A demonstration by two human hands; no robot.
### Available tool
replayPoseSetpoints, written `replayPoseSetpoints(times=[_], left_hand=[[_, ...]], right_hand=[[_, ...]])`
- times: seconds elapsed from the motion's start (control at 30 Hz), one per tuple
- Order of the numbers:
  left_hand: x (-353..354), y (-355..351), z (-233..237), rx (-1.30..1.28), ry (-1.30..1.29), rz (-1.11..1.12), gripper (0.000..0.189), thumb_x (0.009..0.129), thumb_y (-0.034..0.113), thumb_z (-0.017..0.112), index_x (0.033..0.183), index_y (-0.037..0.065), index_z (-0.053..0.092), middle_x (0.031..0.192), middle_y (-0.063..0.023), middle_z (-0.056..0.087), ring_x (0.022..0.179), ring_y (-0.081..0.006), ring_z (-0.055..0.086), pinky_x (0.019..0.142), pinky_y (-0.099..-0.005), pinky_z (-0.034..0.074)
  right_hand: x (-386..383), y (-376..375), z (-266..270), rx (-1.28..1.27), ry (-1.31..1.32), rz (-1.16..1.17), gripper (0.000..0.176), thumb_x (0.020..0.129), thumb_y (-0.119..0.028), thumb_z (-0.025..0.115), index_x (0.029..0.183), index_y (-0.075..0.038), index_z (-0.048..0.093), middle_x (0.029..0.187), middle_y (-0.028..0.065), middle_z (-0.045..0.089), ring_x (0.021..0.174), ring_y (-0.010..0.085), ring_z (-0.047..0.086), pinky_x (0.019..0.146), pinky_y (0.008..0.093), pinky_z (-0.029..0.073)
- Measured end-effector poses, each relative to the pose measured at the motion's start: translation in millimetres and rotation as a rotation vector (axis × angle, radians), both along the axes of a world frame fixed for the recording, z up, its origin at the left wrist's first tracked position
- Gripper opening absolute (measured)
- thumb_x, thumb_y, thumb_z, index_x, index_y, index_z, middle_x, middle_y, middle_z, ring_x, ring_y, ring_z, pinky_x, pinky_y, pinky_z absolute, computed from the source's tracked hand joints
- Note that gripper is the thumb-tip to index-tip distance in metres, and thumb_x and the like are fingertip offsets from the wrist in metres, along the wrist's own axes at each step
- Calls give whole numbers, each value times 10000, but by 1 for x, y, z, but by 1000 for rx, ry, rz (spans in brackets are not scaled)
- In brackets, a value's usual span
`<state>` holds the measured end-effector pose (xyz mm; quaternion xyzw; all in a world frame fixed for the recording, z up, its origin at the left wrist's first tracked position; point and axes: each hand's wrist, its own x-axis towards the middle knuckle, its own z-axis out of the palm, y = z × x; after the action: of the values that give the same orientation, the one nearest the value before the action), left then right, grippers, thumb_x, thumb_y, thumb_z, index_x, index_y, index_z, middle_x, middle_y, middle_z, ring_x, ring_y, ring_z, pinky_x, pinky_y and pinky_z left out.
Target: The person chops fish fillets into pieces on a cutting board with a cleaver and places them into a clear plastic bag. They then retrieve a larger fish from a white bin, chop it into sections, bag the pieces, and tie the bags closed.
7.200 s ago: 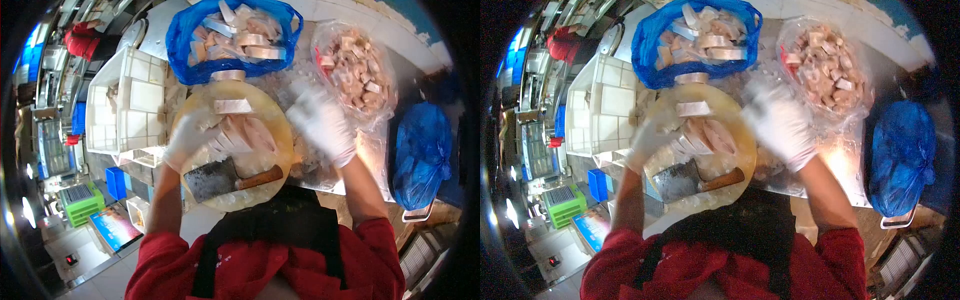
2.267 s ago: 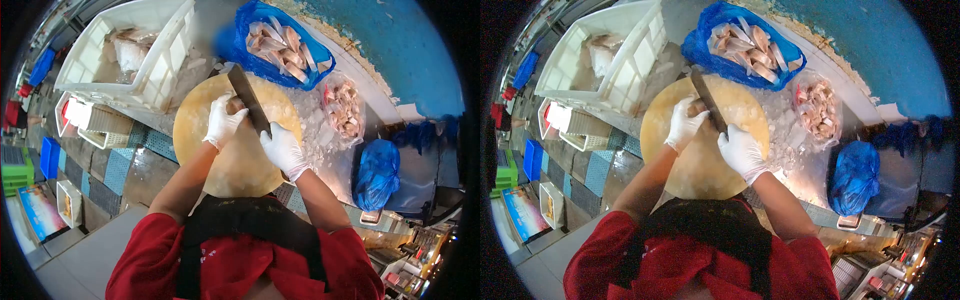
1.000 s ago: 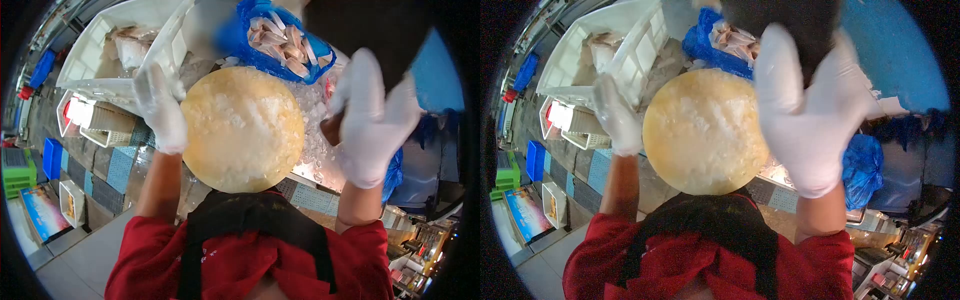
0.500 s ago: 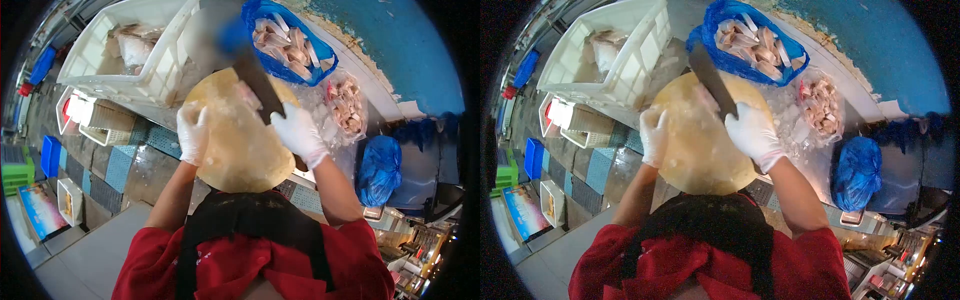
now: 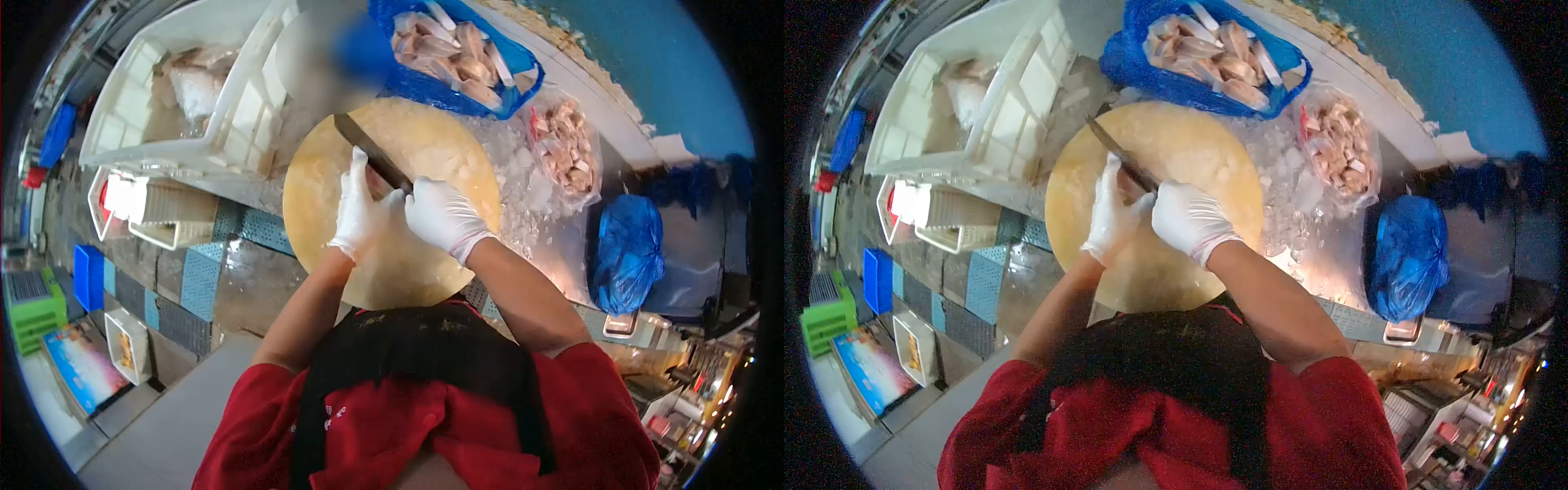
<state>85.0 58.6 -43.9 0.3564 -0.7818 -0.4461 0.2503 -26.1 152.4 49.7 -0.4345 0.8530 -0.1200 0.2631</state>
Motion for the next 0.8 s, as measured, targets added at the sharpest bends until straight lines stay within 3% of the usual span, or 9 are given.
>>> replayPoseSetpoints(times=[0.07, 0.13, 0.23, 0.3, 0.37, 0.43, 0.47, 0.63, 0.8], left_hand=[[-5, -3, -3, -3, 75, -12, 830, 759, 129, 832, 1445, -8, 386, 1140, -152, 539, 985, -244, 583, 920, -345, 477], [-13, -6, 14, 310, 321, -50, 736, 748, 35, 823, 1364, -40, 427, 1025, -94, 560, 865, -174, 587, 812, -311, 514], [-18, -14, 42, 89, 457, -39, 643, 784, 15, 800, 1319, -39, 448, 983, -50, 575, 853, -138, 587, 756, -282, 525], [-10, -4, 83, 358, 651, -21, 643, 775, 13, 805, 1320, -25, 466, 976, -51, 599, 888, -149, 596, 804, -308, 511], [1, -8, 67, 31, 423, -3, 640, 772, 53, 816, 1311, -27, 481, 1002, -76, 613, 912, -170, 608, 838, -332, 504], [4, -3, 15, 213, 177, 4, 585, 791, 113, 817, 1266, -28, 506, 1017, -89, 629, 928, -189, 613, 846, -327, 504], [5, 3, -1, 24, 23, 55, 548, 795, 161, 820, 1213, -28, 520, 1007, -107, 653, 921, -217, 628, 842, -345, 512], [-2, -14, -4, 228, -7, -60, 536, 781, 178, 825, 1171, -34, 525, 989, -137, 682, 898, -239, 656, 826, -373, 528], [-8, -4, 3, 312, -52, 128, 418, 756, 162, 812, 1061, -2, 578, 952, -118, 698, 859, -176, 648, 792, -330, 531]], right_hand=[[-7, 5, -11, -53, 16, -4, 285, 919, -230, 528, 908, 43, 610, 842, 324, 650, 831, 481, 653, 770, 534, 517], [-8, 3, 3, -96, 32, 21, 280, 920, -229, 531, 909, 41, 602, 831, 321, 650, 815, 481, 653, 758, 537, 518], [-1, 15, 36, -146, 80, 19, 269, 929, -206, 505, 936, 37, 618, 818, 305, 661, 808, 464, 666, 769, 536, 522], [-2, 22, 57, -247, 127, -17, 269, 931, -224, 518, 867, 32, 571, 769, 308, 645, 718, 476, 650, 693, 549, 515], [0, 27, 44, -256, 119, -37, 230, 916, -174, 504, 889, 40, 584, 761, 315, 642, 713, 464, 660, 676, 547, 521], [0, 32, -11, -25, 78, 65, 206, 868, -112, 511, 941, 57, 604, 777, 326, 647, 741, 467, 670, 687, 538, 529], [2, 27, -15, 5, 40, 88, 244, 818, -76, 510, 970, 72, 633, 824, 334, 657, 797, 480, 672, 739, 531, 532], [1, 9, 2, 0, -10, 55, 258, 812, -89, 496, 923, 62, 673, 876, 327, 666, 843, 478, 671, 779, 519, 530], [8, 14, 3, -141, 1, 81, 248, 840, -111, 494, 941, 56, 646, 876, 322, 666, 860, 473, 668, 799, 524, 520]])
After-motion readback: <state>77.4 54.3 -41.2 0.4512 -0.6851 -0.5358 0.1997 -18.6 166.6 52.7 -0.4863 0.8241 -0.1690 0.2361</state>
